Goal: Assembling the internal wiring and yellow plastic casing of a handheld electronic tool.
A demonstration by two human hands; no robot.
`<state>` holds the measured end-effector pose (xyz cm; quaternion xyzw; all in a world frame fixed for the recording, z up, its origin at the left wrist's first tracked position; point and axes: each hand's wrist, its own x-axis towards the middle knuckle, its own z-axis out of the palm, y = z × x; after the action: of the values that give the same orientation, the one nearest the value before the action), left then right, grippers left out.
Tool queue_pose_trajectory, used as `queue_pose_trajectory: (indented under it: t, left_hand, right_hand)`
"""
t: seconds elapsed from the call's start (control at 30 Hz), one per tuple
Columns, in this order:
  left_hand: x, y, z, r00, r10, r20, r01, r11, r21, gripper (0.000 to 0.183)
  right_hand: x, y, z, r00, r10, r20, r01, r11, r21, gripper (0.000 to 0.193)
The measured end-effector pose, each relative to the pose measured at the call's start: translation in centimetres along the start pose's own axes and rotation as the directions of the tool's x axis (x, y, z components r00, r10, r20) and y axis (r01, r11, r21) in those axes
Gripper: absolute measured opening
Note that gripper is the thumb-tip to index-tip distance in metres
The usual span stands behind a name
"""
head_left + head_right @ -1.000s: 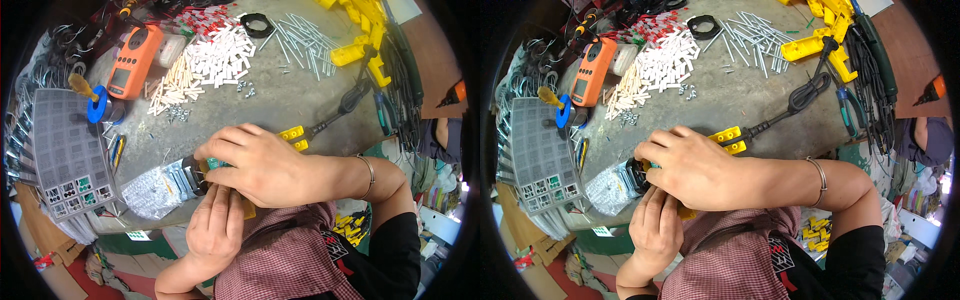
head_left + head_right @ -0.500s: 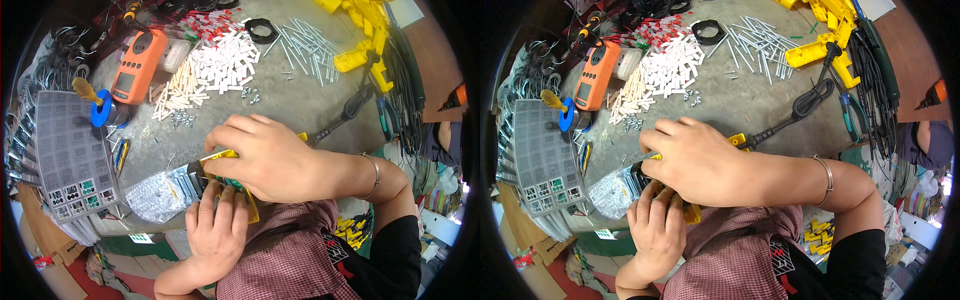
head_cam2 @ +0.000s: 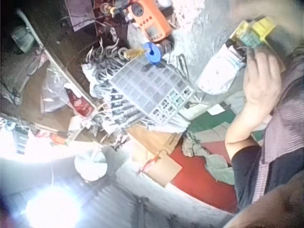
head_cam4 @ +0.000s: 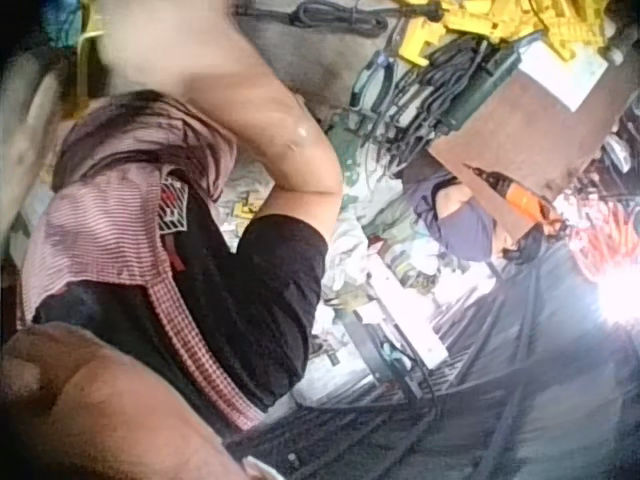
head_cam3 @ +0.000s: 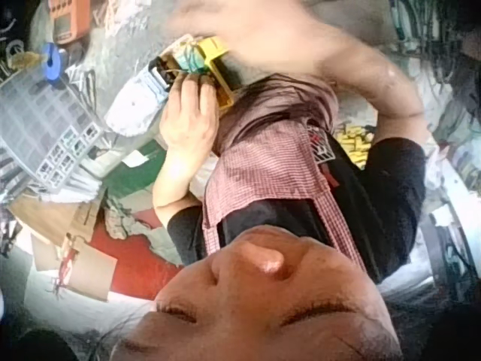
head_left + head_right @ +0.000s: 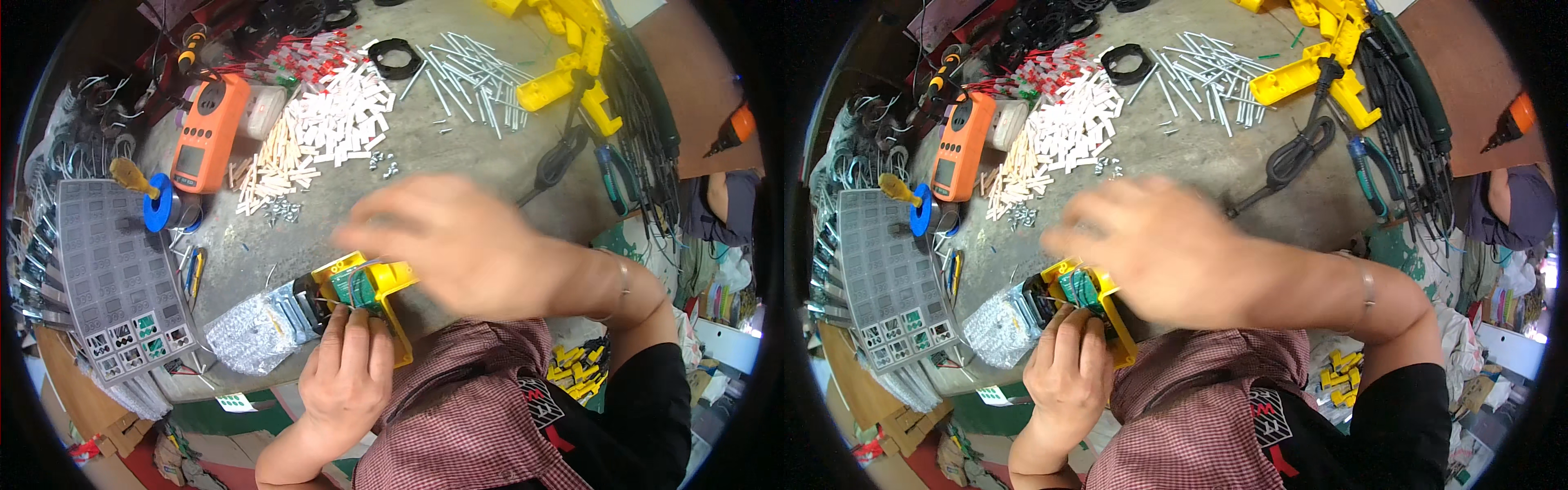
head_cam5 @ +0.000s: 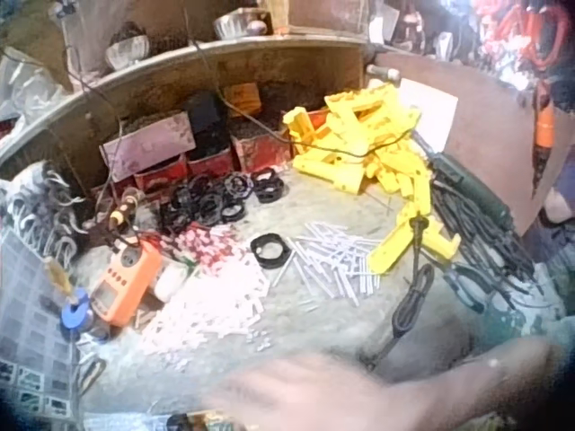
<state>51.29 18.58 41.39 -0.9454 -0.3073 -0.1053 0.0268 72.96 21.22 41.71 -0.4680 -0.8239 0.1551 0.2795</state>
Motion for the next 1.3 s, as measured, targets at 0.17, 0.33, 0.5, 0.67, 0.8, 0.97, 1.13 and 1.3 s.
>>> queue_pose_trajectory:
  t: [0.17,0.33,0.5,0.67,0.8,0.97,1.13,1.3]
  left_hand:
    - [0.2,0.5,-0.3,0.998,-0.054,0.015,0.055,0.997,-0.062,0.022]
    - [0.2,0.3,-1.1,0.985,-0.149,0.083,0.161,0.974,-0.161,0.031]
    - [2.3,1.1,-1.1,0.970,-0.243,0.016,0.241,0.947,-0.211,0.059]
    - [2.3,0.9,0.0,0.988,-0.131,0.077,0.131,0.991,0.003,0.064]
    - [2.1,1.3,0.2,0.990,-0.119,0.072,0.118,0.993,0.020,0.061]
    - [2.4,2.2,0.2,0.962,-0.239,0.129,0.244,0.969,-0.027,0.067]
    - [2.3,2.1,0.2,0.967,-0.205,0.152,0.212,0.977,-0.029,0.068]
    - [2.5,2.4,0.0,0.960,-0.192,0.204,0.174,0.979,0.101,0.082]
  right_hand:
    - [-6.6,3.3,-5.0,0.979,0.132,-0.154,-0.174,0.938,-0.300,0.033]
    - [-7.6,4.1,-5.1,0.997,0.071,-0.027,-0.076,0.971,-0.229,0.023]
    - [-6.9,4.6,-5.1,0.999,-0.014,-0.040,0.008,0.992,-0.129,0.018]
    - [-6.9,5.0,-4.0,1.000,-0.016,-0.007,0.016,0.997,-0.072,0.016]
    - [-6.5,5.8,-4.3,0.998,0.010,0.064,-0.001,0.991,-0.134,0.018]
    - [-6.4,5.9,-4.3,0.999,-0.016,0.042,0.024,0.980,-0.195,0.020]
    - [-6.8,6.2,-3.2,0.997,-0.072,0.028,0.077,0.965,-0.252,0.024]
    - [-7.0,4.6,-3.8,0.996,0.036,0.080,-0.018,0.978,-0.210,0.028]
